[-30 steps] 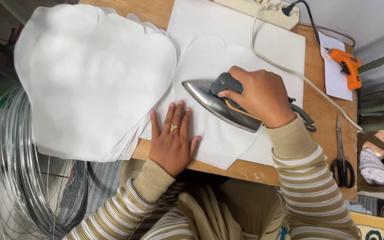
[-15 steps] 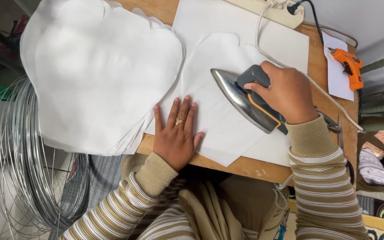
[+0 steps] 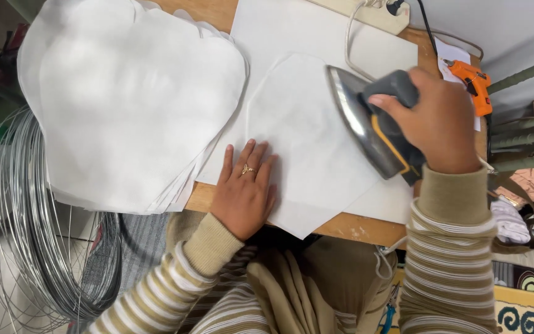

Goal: Ironing individual white fabric pieces on a workbench to flatten them.

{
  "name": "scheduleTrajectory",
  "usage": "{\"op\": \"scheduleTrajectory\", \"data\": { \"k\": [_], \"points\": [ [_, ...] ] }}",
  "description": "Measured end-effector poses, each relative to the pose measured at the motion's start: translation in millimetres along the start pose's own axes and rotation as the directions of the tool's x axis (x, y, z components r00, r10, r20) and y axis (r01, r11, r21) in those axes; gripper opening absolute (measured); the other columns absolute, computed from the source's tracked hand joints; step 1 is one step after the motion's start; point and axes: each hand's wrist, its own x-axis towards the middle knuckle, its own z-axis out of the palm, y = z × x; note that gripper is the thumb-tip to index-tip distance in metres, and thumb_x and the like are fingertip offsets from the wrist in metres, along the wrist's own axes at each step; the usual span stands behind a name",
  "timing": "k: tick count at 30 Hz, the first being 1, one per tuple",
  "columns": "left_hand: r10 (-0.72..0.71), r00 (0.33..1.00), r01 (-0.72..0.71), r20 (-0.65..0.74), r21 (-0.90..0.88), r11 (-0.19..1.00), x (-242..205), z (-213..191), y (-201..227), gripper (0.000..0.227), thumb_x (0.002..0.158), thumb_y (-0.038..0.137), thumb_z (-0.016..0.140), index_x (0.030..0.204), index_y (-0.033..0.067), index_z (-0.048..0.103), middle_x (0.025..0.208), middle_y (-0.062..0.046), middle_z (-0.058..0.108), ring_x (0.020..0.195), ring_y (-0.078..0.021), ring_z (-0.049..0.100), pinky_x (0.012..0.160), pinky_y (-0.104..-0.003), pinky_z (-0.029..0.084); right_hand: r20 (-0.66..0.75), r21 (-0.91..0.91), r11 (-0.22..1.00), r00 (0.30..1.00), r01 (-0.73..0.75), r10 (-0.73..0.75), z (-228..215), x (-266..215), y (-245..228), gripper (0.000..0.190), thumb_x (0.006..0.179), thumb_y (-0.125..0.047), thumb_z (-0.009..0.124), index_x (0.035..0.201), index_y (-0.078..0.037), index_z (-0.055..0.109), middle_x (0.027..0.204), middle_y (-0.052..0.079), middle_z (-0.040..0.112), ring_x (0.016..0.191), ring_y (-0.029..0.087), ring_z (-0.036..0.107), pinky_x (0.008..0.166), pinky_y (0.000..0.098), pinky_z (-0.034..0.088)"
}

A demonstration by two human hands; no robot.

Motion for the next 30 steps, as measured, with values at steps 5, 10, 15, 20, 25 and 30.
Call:
{"op": "scheduleTrajectory", "data": {
  "k": [5, 10, 15, 20, 25, 30],
  "points": [
    [-0.144, 0.988, 0.137, 0.053, 0.118, 0.983, 2.8, 13.3, 8.8, 0.068, 0.102, 0.044, 0.042, 0.154, -0.0004, 0.043, 0.165, -0.022, 0.035, 0.155, -0.0334, 0.03, 0.126, -0.061, 0.014, 0.179, 0.093, 0.983, 0.968, 0.159, -0.173, 3.5, 18.8, -75.2, 0.046, 0.096, -0.054, 0.074, 0.109, -0.011, 0.07, 0.088, 0.006, 0.076, 0.067, 0.024, 0.07, 0.057, 0.0389, 0.054],
    [-0.11, 0.994, 0.108, 0.008, 0.134, 0.985, 2.7, 9.5, 7.5, 0.066, 0.103, 0.044, 0.044, 0.149, -0.0021, 0.05, 0.162, -0.025, 0.039, 0.152, -0.0361, 0.035, 0.125, -0.063, 0.018, 0.131, -0.017, 0.949, 0.941, 0.316, -0.311, 44.2, 25.6, -74.7, 0.061, 0.093, -0.072, 0.072, 0.086, -0.014, 0.051, 0.058, 0.008, 0.053, 0.057, 0.032, 0.055, 0.048, 0.0444, 0.037],
    [-0.099, 0.994, 0.091, 0.049, 0.139, 0.986, 2.0, 7.7, 8.1, 0.067, 0.103, 0.045, 0.043, 0.151, -0.0022, 0.048, 0.163, -0.026, 0.037, 0.153, -0.0367, 0.032, 0.126, -0.063, 0.017, 0.092, -0.067, 0.936, 0.936, 0.346, -0.34, 54.1, 32.0, -71.8, 0.062, 0.096, -0.073, 0.071, 0.086, -0.015, 0.052, 0.052, 0.004, 0.047, 0.049, 0.024, 0.05, 0.042, 0.0395, 0.033],
    [-0.11, 0.992, 0.103, 0.056, 0.123, 0.987, 4.3, 5.8, 8.1, 0.066, 0.103, 0.045, 0.043, 0.15, -0.0012, 0.049, 0.162, -0.025, 0.038, 0.152, -0.0369, 0.034, 0.125, -0.063, 0.018, 0.051, -0.064, 0.954, 0.955, 0.293, -0.291, 59.5, 41.7, -69.1, 0.065, 0.098, -0.07, 0.077, 0.084, -0.012, 0.05, 0.052, 0.005, 0.045, 0.053, 0.026, 0.045, 0.043, 0.0412, 0.036],
    [-0.173, 0.955, 0.162, 0.242, 0.064, 0.985, 4.6, 6.8, 9.6, 0.069, 0.103, 0.047, 0.039, 0.154, 0.0011, 0.037, 0.166, -0.023, 0.025, 0.157, -0.0357, 0.017, 0.125, -0.065, 0.001, 0.108, 0.045, 0.979, 0.973, 0.201, -0.205, 41.2, 48.3, -78.0, 0.037, 0.096, -0.042, 0.08, 0.104, -0.008, 0.071, 0.066, 0.013, 0.069, 0.056, 0.026, 0.07, 0.043, 0.0336, 0.052],
    [-0.177, 0.955, 0.166, 0.237, 0.064, 0.984, 3.9, 7.1, 7.9, 0.07, 0.102, 0.047, 0.041, 0.154, 0.0008, 0.036, 0.167, -0.023, 0.024, 0.158, -0.0359, 0.016, 0.125, -0.065, 0.0, 0.004, 0.023, 0.987, 0.988, 0.157, -0.157, 49.5, 56.7, -54.7, 0.045, 0.099, -0.05, 0.08, 0.112, -0.008, 0.071, 0.08, 0.017, 0.073, 0.072, 0.036, 0.074, 0.052, 0.0444, 0.057]
  ]
}}
